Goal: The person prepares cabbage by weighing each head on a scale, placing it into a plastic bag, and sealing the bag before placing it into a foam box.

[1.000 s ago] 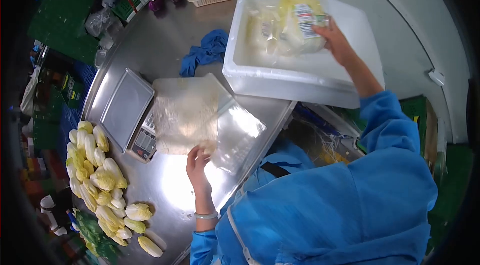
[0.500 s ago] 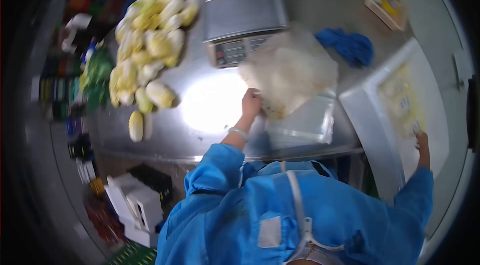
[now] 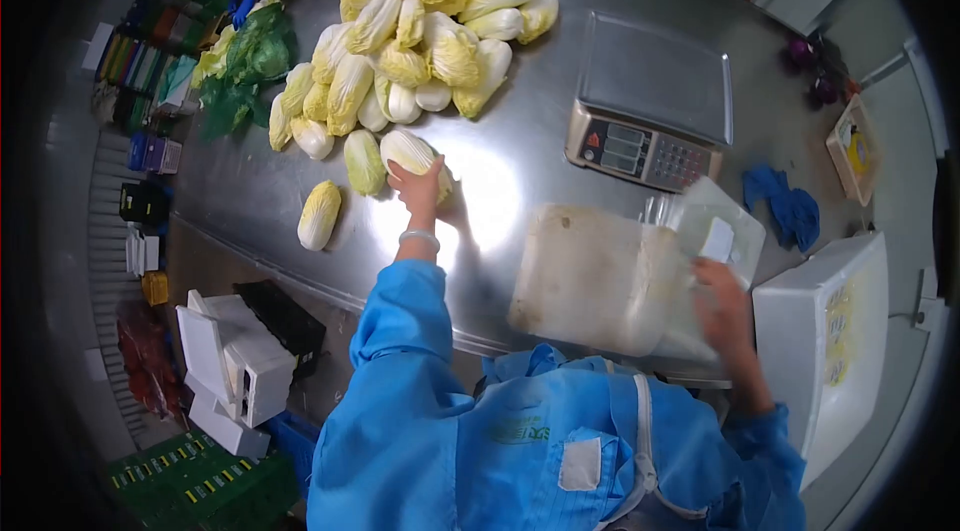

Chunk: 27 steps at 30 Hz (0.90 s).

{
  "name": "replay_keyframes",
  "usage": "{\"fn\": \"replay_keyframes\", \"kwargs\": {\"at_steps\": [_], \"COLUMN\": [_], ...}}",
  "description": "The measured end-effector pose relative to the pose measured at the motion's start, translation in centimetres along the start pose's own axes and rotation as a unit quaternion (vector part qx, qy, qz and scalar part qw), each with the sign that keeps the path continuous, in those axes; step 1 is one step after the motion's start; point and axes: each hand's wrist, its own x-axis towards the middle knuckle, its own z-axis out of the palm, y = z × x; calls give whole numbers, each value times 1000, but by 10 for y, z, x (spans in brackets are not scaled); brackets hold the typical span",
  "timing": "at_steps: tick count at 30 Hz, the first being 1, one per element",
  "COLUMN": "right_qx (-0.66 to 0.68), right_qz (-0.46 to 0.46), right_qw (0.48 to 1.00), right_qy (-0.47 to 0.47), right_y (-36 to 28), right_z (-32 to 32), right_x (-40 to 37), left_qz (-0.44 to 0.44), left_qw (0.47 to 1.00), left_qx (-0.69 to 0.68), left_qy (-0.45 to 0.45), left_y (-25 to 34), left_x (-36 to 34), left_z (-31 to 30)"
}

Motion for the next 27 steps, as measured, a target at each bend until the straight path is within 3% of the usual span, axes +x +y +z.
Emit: {"fn": "replay_keyframes", "kwargs": {"at_steps": [2, 4, 5, 6, 8, 10, 12, 14, 16, 18, 20, 22, 24, 25, 27], "right_qx": [60, 110, 136, 240, 437, 563, 668, 752, 688, 397, 106, -68, -163, -172, -170], "right_qz": [-36, -56, -55, 8, 143, 215, 250, 246, 230, 273, 204, 193, 217, 232, 234], "right_qw": [992, 978, 972, 956, 875, 791, 699, 612, 684, 868, 962, 964, 948, 944, 948], "right_qy": [-103, -167, -185, -172, -150, -105, -47, 21, 76, 118, 151, 172, 168, 158, 132], "right_y": [-37, -57, -66, -74, -91, -107, -111, -92, -70, -37, 19, 63, 95, 97, 99], "right_z": [48, 90, 108, 128, 165, 186, 194, 185, 156, 122, 99, 88, 89, 90, 86], "right_x": [44, 82, 102, 125, 155, 179, 191, 200, 219, 245, 271, 289, 299, 299, 301], "left_qz": [-40, 7, -73, -145, -170, -18, 211, 250, 170, 66, 76, 70, 19, 25, -65], "left_qw": [999, 988, 923, 788, 610, 717, 786, 810, 877, 913, 908, 936, 932, 920, 959], "left_qx": [-15, -151, -353, -528, -651, -557, -435, -391, -335, -347, -387, -341, -360, -390, -276], "left_qy": [-10, 29, -131, -280, -419, -419, -386, -358, -299, -203, -143, -52, -46, -36, 16], "left_y": [12, -7, -5, -1, -7, 35, 32, 46, 57, 73, 94, 107, 128, 132, 147], "left_x": [-2, 13, 11, 5, -28, -86, -97, -70, -16, 37, 80, 119, 137, 140, 139], "left_z": [-4, 8, -5, -22, -22, -51, -26, -40, -46, -54, -46, -9, 14, 29, 38]}}
